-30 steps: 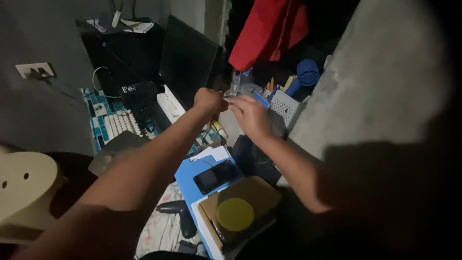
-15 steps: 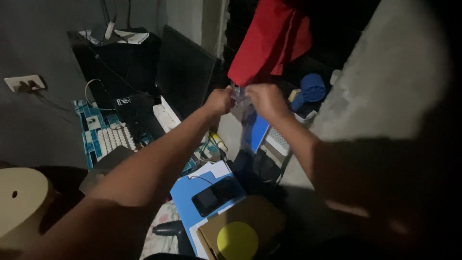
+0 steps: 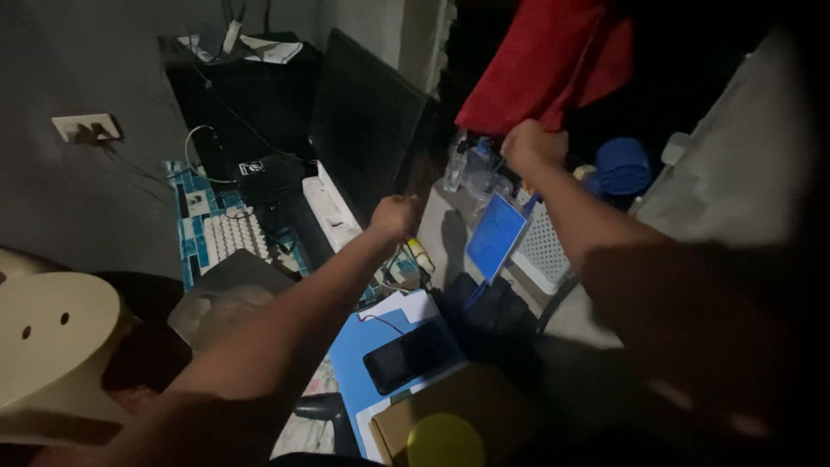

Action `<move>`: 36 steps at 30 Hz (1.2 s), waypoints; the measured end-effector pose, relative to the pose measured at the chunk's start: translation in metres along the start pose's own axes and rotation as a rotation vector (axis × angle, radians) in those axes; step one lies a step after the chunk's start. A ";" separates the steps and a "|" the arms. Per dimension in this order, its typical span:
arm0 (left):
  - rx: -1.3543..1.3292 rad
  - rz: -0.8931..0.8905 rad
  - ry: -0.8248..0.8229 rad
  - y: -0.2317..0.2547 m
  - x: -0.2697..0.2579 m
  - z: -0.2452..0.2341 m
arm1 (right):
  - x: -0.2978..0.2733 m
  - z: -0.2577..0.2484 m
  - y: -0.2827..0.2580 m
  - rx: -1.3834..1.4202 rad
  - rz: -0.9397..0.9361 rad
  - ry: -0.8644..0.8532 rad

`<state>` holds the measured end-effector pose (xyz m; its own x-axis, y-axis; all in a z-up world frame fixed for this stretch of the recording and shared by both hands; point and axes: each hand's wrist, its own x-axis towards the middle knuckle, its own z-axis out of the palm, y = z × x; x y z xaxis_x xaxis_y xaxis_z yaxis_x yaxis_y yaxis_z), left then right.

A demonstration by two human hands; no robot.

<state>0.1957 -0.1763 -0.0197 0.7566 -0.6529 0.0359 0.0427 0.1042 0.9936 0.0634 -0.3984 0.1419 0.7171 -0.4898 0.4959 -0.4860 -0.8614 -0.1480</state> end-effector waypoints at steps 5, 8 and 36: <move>0.192 0.138 -0.041 -0.058 0.055 -0.014 | 0.028 0.013 0.006 -0.021 0.263 -0.267; 0.060 0.215 -0.098 -0.086 0.087 -0.016 | 0.047 0.030 0.012 -0.158 0.339 -0.412; 0.134 0.115 0.331 0.035 -0.094 -0.029 | -0.066 -0.034 -0.080 0.207 0.213 -0.461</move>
<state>0.1450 -0.0890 0.0087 0.9224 -0.3625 0.1334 -0.1239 0.0494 0.9911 0.0380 -0.2929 0.1507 0.7810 -0.6243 0.0168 -0.5692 -0.7226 -0.3922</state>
